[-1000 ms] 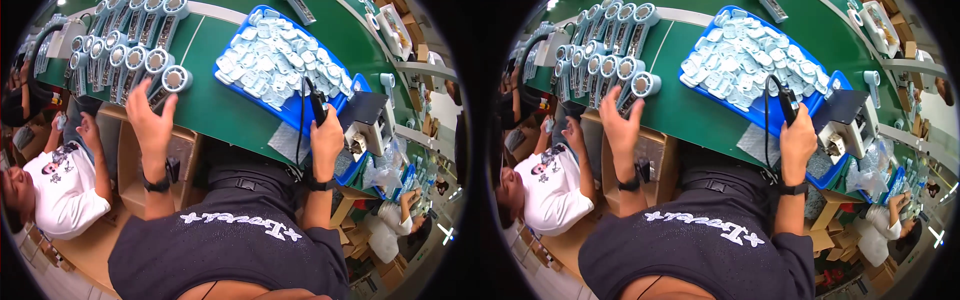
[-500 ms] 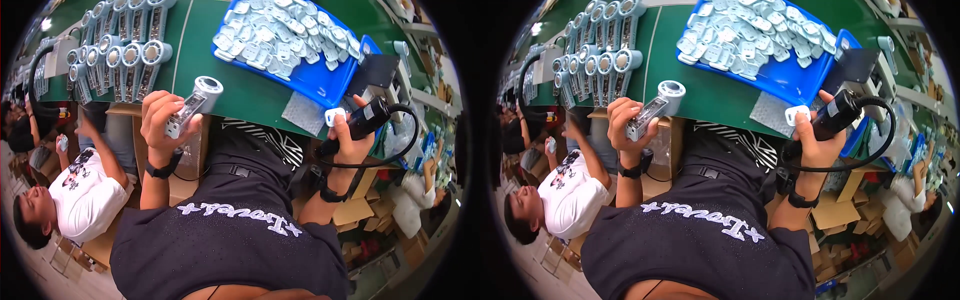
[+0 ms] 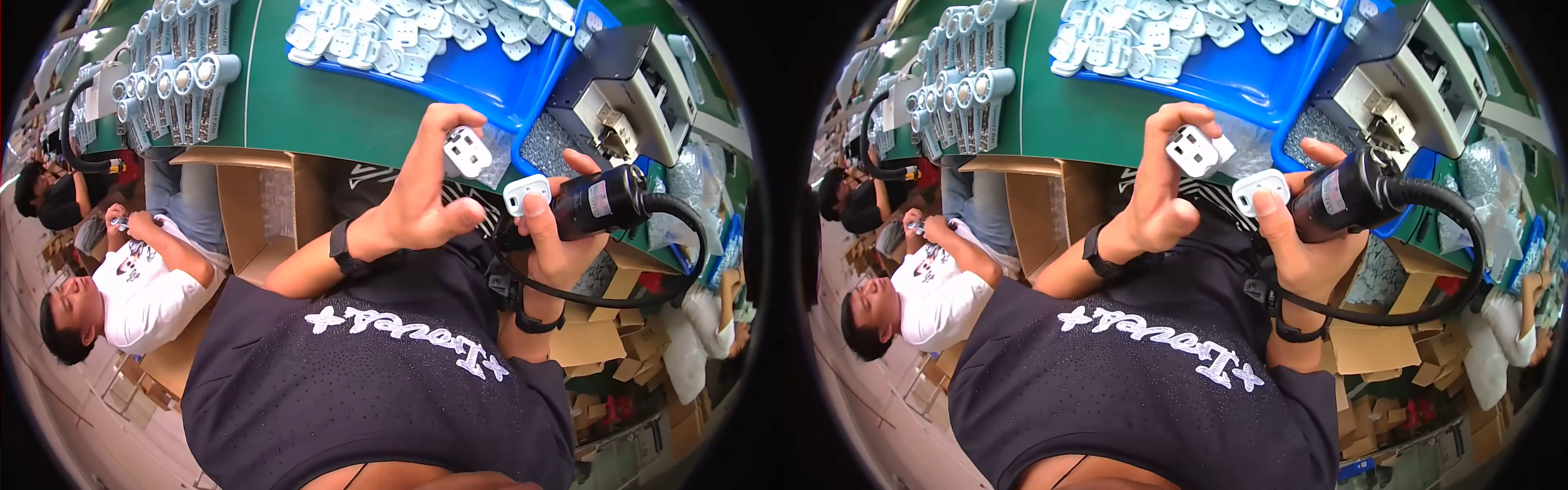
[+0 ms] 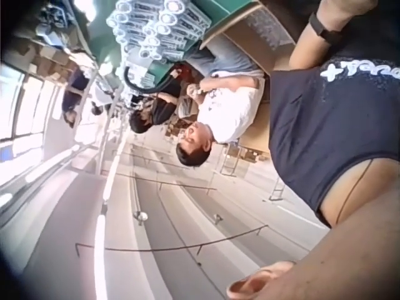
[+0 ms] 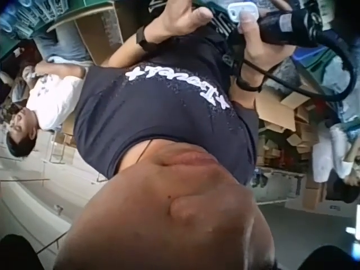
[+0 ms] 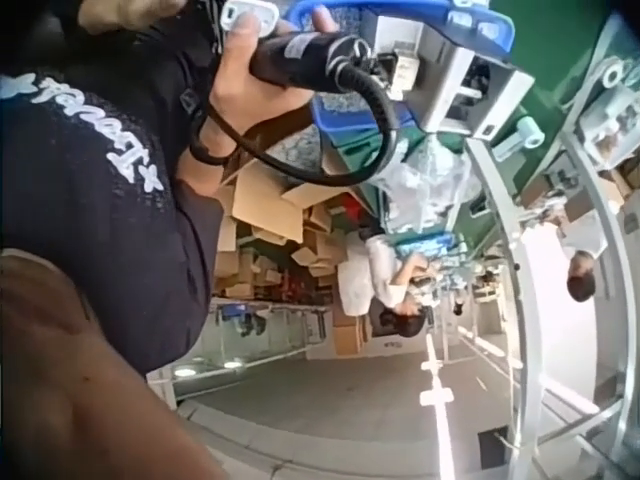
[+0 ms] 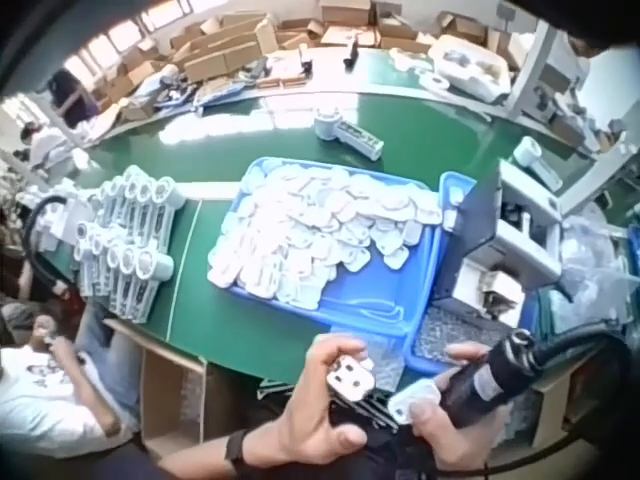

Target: The person assembles handheld fans by picking up a fan body and a back cover, fitting them together, and driving a screw into the casing with a power screwdriver. This process is repeated for several fans, handling each component one at a time.

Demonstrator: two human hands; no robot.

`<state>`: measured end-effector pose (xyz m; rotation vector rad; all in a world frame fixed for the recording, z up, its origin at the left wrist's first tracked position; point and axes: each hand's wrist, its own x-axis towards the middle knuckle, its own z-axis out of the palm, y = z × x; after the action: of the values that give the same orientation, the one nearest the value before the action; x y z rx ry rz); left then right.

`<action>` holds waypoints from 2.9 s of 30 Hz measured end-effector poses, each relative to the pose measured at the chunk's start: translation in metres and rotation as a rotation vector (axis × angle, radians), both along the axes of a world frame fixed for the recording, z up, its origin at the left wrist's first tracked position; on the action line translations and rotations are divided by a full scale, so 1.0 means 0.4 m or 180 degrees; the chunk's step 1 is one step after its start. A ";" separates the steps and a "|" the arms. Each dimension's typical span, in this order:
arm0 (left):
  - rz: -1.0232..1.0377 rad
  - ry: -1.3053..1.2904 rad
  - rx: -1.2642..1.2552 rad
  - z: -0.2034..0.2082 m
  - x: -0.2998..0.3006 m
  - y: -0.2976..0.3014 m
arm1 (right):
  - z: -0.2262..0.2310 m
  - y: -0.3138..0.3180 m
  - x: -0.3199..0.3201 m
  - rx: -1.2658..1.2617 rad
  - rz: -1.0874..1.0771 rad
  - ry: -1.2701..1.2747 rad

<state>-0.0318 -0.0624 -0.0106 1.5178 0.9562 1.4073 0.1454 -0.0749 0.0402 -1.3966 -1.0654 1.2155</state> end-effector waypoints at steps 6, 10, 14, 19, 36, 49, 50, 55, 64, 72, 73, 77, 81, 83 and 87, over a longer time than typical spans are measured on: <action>0.0101 0.0935 0.0342 -0.021 0.078 0.046 | -0.038 0.006 -0.002 -0.0031 -0.0294 0.0300; 0.0029 0.0974 0.0530 -0.042 0.075 0.053 | -0.041 0.003 0.002 -0.0219 -0.0181 0.0277; 0.0038 0.0619 0.0634 -0.051 0.062 0.080 | -0.035 0.027 0.004 -0.0398 0.0183 0.0379; -0.0451 0.0372 0.0152 -0.034 0.066 0.100 | -0.068 0.063 0.008 0.0146 0.0225 0.0040; -0.1064 0.0163 0.0315 -0.076 0.111 0.079 | 0.020 0.277 0.231 0.2017 -0.0316 0.0026; -0.1059 -0.0176 -0.0152 -0.078 0.119 0.057 | 0.033 0.267 0.212 0.2026 -0.0552 -0.0208; -0.1040 -0.0167 -0.0139 -0.080 0.116 0.059 | 0.037 0.261 0.220 0.2032 -0.0235 0.0073; -0.1118 -0.0040 0.0046 -0.085 0.113 0.060 | 0.116 0.173 0.188 0.2302 -0.0070 0.0694; -0.1119 0.0125 0.0221 -0.085 0.108 0.067 | 0.048 0.253 0.222 0.1887 -0.0475 0.0224; -0.0964 0.0012 0.0345 -0.083 0.119 0.071 | 0.217 0.051 0.133 0.2019 0.0472 0.1455; -0.0955 0.0056 0.0399 -0.082 0.120 0.075 | 0.217 0.056 0.120 0.2082 0.0586 0.1491; -0.1000 0.0112 0.0340 -0.081 0.118 0.078 | 0.205 0.068 0.089 0.2107 0.0845 0.1469; -0.1018 0.0036 0.0371 -0.076 0.123 0.075 | 0.195 0.067 0.079 0.1953 0.0948 0.1269; -0.0990 0.0069 0.0360 -0.076 0.121 0.071 | 0.191 0.066 0.078 0.2047 0.1015 0.1285; -0.0960 0.0201 0.0381 -0.078 0.118 0.072 | 0.176 0.040 0.067 0.2185 0.1000 0.1065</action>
<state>0.0156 -0.0337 -0.0417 1.7232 0.6554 1.2232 0.1723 -0.0590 0.1104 -0.4959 -1.3200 1.0949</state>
